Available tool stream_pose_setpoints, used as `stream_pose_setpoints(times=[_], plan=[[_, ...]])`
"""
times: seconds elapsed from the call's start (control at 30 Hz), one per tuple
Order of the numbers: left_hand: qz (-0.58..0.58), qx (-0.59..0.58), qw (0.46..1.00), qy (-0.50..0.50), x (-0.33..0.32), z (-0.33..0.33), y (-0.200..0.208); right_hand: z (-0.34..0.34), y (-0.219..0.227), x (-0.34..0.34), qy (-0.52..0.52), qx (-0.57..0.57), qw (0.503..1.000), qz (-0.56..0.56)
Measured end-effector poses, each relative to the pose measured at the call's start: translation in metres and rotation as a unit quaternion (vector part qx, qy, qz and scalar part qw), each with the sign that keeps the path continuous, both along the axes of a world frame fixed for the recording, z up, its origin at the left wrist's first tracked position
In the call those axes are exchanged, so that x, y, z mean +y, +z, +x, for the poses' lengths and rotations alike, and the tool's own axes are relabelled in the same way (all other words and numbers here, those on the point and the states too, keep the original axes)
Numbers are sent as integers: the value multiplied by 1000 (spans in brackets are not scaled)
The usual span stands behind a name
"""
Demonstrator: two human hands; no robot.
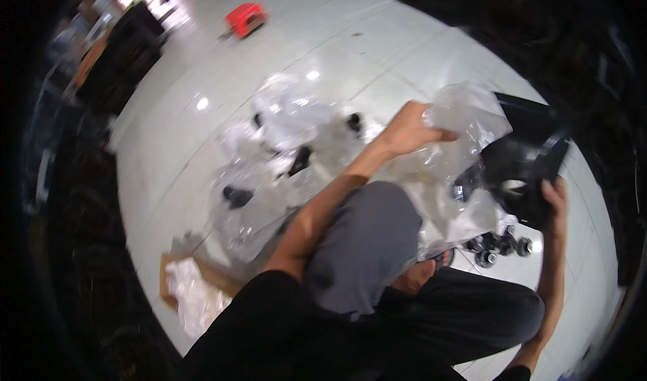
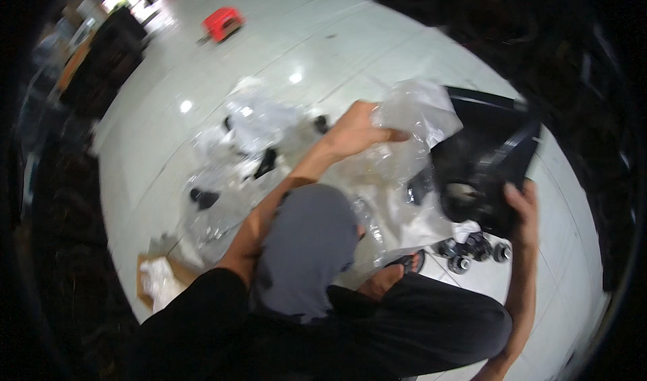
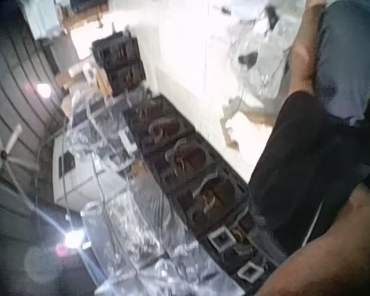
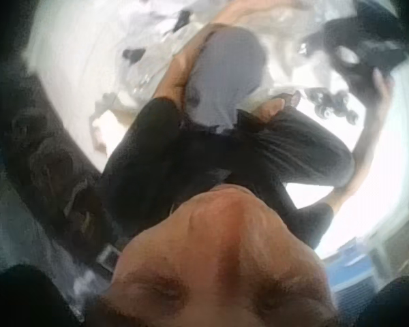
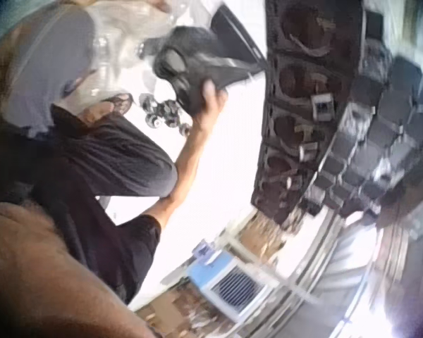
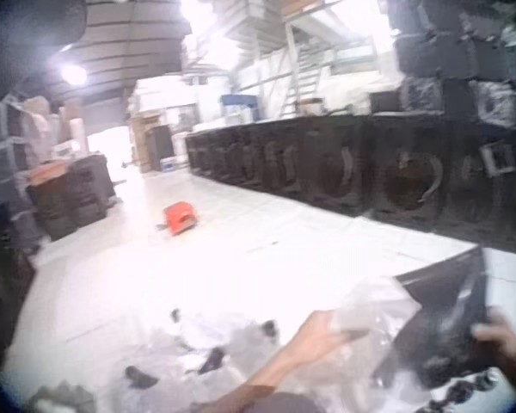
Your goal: The person sits on a chair and assembles speaker components by hand. They unwrap black horn-shaped speaker parts from plastic, attach circular driver units, and place the finished assemblies into large black speaker cabinets lined up against the wall.
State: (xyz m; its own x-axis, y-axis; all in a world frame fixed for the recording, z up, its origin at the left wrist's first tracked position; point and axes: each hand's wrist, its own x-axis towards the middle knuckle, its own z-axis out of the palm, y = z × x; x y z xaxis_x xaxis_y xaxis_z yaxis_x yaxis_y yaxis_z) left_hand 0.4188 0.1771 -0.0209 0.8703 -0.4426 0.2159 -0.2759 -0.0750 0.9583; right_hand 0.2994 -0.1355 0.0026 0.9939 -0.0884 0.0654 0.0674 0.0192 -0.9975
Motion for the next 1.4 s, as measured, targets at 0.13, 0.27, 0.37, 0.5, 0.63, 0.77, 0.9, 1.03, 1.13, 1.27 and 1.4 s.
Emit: stream_pose_setpoints(times=[0.13, 0.27, 0.37, 0.5, 0.63, 0.77, 0.9, 1.03, 1.13, 1.27, 1.4], plan=[[111, -94, 953, 266, 51, 32, -23, 17, -35, -115, -49, -47, 998, -8], [149, -123, 846, 497, 174, -20, 40, 33, -60, -147, -131, 5, 991, -29], [325, -235, 725, 559, 333, -83, 46, 36, -73, -132, -116, 71, 991, -16], [487, -396, 466, 624, 410, -241, 100, 46, -79, -113, -99, 120, 988, -20], [595, -237, 370, 673, 478, -376, 33, 56, -92, -94, -77, 165, 983, -25], [477, 205, 613, 595, 489, -522, -141, 70, -93, -76, -57, 193, 979, -37], [496, 317, 675, 445, 447, -550, -256, 70, -85, -67, -51, 210, 975, -51], [610, 411, 625, 262, 483, -519, -267, 83, -74, -50, -32, 219, 973, -67], [728, 260, 571, 276, 487, -528, -293, 93, -75, -45, -11, 238, 969, -73], [710, 394, 537, 229, 480, -488, -291, 105, -71, -32, 16, 252, 965, -65], [736, 409, 499, 208, 501, -456, -289, 103, -77, -53, 114, 206, 961, -141]])
